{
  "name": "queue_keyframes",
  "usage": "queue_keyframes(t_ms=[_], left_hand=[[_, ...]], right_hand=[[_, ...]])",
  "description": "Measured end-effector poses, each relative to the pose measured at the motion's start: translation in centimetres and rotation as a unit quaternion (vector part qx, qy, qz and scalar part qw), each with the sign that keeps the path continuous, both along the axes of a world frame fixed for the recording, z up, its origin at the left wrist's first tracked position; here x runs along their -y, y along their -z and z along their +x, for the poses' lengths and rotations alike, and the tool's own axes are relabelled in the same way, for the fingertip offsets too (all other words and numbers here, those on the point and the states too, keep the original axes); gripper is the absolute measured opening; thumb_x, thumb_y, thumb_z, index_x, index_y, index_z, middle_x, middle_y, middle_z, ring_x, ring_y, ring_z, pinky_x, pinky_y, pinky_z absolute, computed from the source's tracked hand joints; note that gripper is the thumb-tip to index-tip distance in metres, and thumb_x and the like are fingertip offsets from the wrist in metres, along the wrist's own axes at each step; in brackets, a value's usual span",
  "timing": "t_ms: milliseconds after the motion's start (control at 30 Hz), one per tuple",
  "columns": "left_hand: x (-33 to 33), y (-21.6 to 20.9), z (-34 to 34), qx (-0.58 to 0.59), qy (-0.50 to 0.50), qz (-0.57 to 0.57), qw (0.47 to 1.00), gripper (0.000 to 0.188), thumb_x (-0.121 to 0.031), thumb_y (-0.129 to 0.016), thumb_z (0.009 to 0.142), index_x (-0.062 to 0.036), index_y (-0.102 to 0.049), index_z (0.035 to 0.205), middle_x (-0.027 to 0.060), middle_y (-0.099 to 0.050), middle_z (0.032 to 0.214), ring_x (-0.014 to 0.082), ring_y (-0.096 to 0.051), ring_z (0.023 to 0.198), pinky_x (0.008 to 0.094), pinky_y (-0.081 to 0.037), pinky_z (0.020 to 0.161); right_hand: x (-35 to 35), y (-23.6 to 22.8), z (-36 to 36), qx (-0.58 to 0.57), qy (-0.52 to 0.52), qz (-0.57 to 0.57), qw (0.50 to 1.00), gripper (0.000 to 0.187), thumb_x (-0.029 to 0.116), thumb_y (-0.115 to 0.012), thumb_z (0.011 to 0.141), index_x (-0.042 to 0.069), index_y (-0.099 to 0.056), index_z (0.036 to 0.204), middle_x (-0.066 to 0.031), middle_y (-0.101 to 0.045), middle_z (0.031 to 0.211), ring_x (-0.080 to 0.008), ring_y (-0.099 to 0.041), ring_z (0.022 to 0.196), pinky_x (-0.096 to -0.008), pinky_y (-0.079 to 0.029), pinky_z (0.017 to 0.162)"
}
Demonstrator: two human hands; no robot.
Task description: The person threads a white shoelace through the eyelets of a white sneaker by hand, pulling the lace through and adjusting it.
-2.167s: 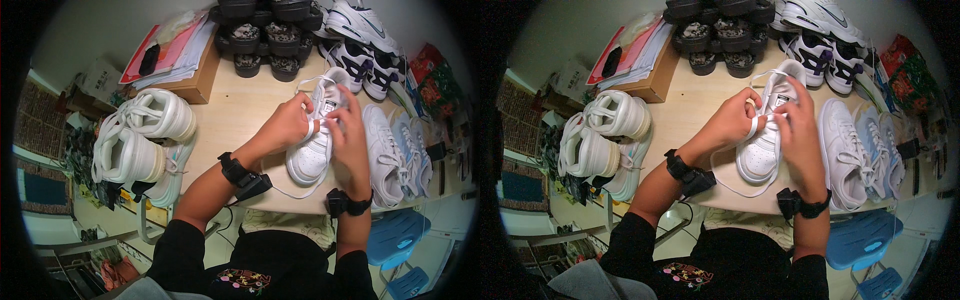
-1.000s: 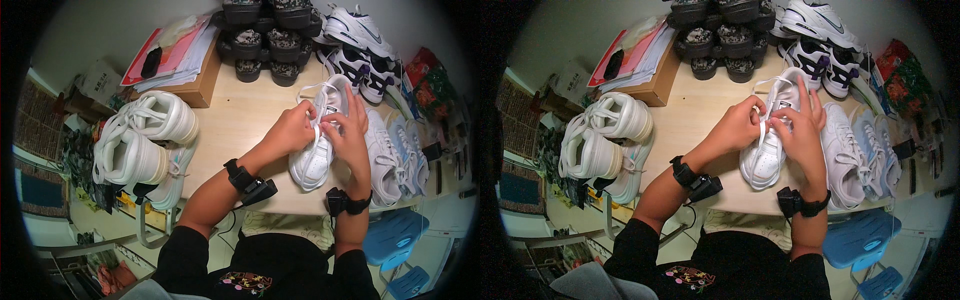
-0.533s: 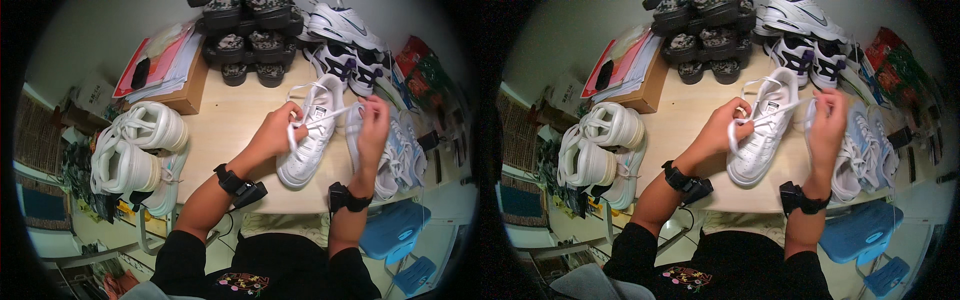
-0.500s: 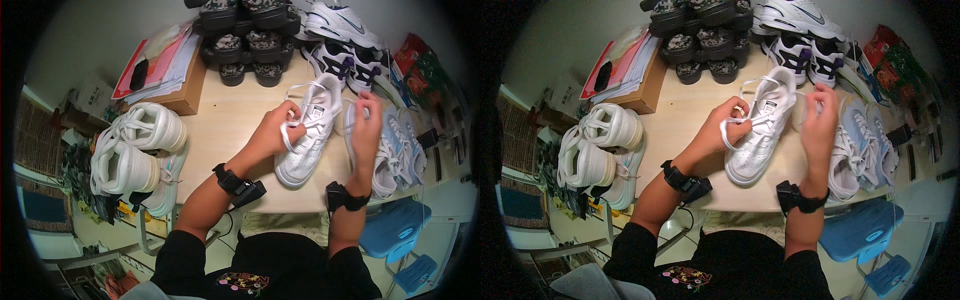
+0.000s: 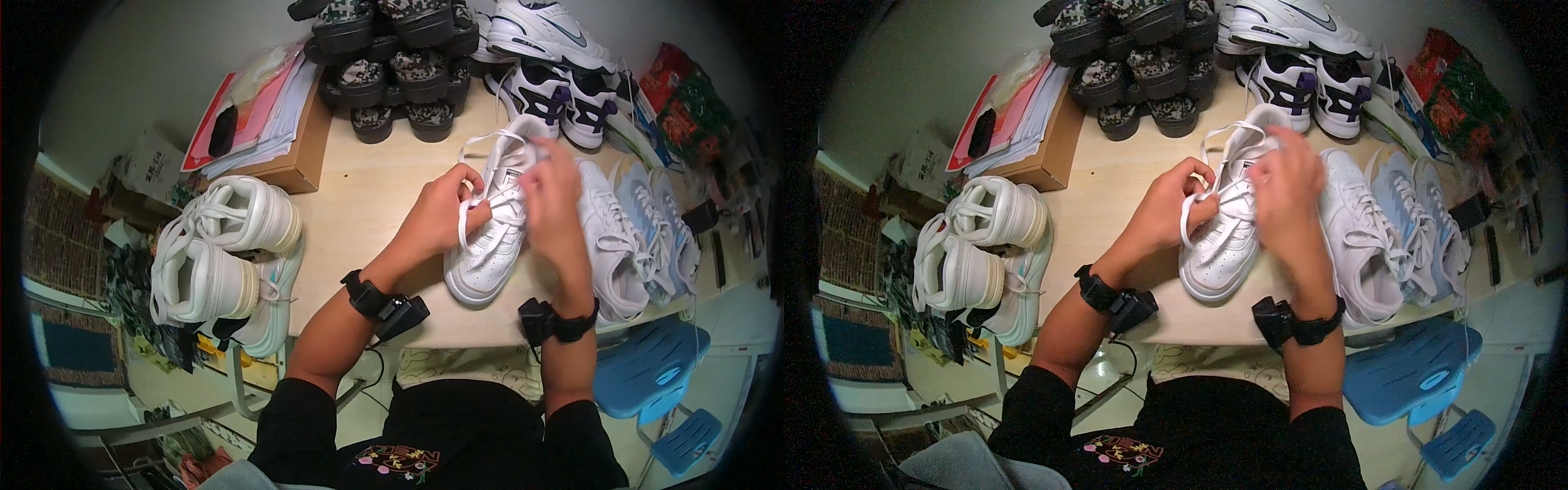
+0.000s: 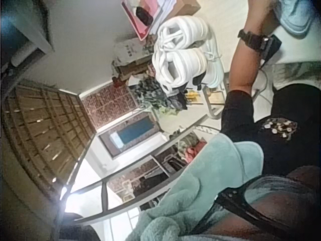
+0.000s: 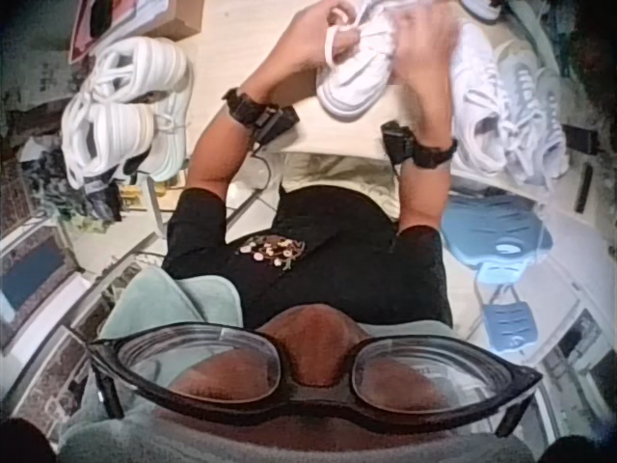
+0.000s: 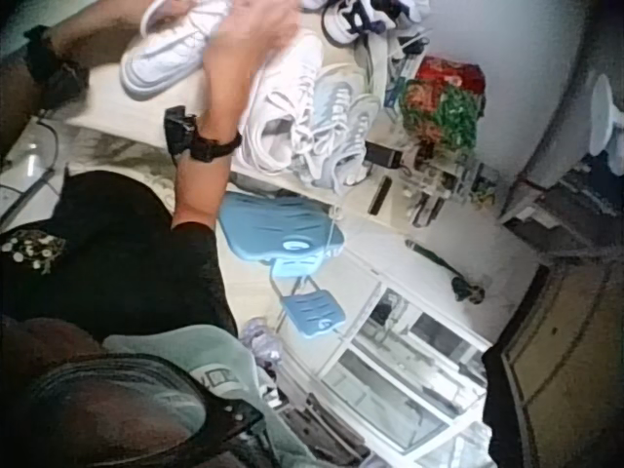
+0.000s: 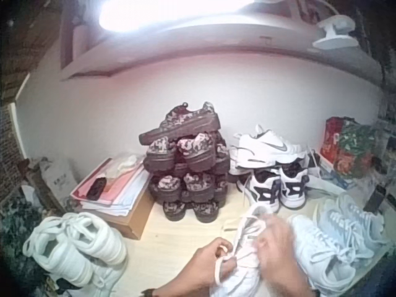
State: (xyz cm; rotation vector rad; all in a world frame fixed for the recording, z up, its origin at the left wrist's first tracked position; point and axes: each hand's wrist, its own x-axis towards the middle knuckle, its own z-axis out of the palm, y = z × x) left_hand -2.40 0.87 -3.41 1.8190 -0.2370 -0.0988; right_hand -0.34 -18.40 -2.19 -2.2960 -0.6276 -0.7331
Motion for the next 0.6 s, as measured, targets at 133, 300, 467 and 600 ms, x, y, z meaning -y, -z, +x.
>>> queue_keyframes(t_ms=[133,300,467,600], left_hand=[[0.4,-0.2,0.3,-0.031,-0.016,0.008,0.999,0.025,-0.002,-0.065,0.08,-0.0024,-0.053,0.102,0.0013,-0.056,0.07,0.0061,-0.051,0.058,0.0233,-0.041,0.05],[0.1,0.4,0.3,-0.02,-0.015,0.017,1.0,0.028,0.001,-0.063,0.078,-0.0021,-0.053,0.104,0.0011,-0.055,0.07,0.0064,-0.05,0.058,0.0246,-0.041,0.05],[0.3,-0.3,0.0,-0.016,-0.015,0.004,1.0,0.028,0.001,-0.063,0.078,-0.002,-0.053,0.104,0.0013,-0.055,0.071,0.0067,-0.051,0.059,0.0244,-0.042,0.05],[0.2,-0.1,0.2,-0.014,-0.004,0.006,1.0,0.026,0.001,-0.063,0.079,-0.0005,-0.054,0.103,0.0014,-0.056,0.071,0.0068,-0.052,0.059,0.0242,-0.043,0.05]], right_hand=[[3.0,-1.4,0.6,0.049,0.142,0.114,0.982,0.012,0.012,-0.059,0.09,0.001,-0.056,0.094,-0.0202,-0.05,0.121,-0.0356,-0.048,0.115,-0.0434,-0.035,0.101],[1.0,-0.9,0.2,0.014,0.04,0.016,0.999,0.021,0.02,-0.069,0.083,0.008,-0.066,0.101,-0.0159,-0.039,0.147,-0.0377,-0.029,0.138,-0.0496,-0.016,0.114],[-0.9,-1.1,-1.4,-0.074,-0.01,-0.112,0.991,0.015,0.021,-0.07,0.081,0.007,-0.066,0.084,-0.0136,-0.04,0.147,-0.0375,-0.027,0.139,-0.056,-0.014,0.112],[-0.3,-0.5,-0.8,-0.028,-0.04,-0.088,0.995,0.015,0.019,-0.068,0.083,0.005,-0.062,0.082,-0.0151,-0.045,0.14,-0.0387,-0.034,0.131,-0.0549,-0.019,0.109]])
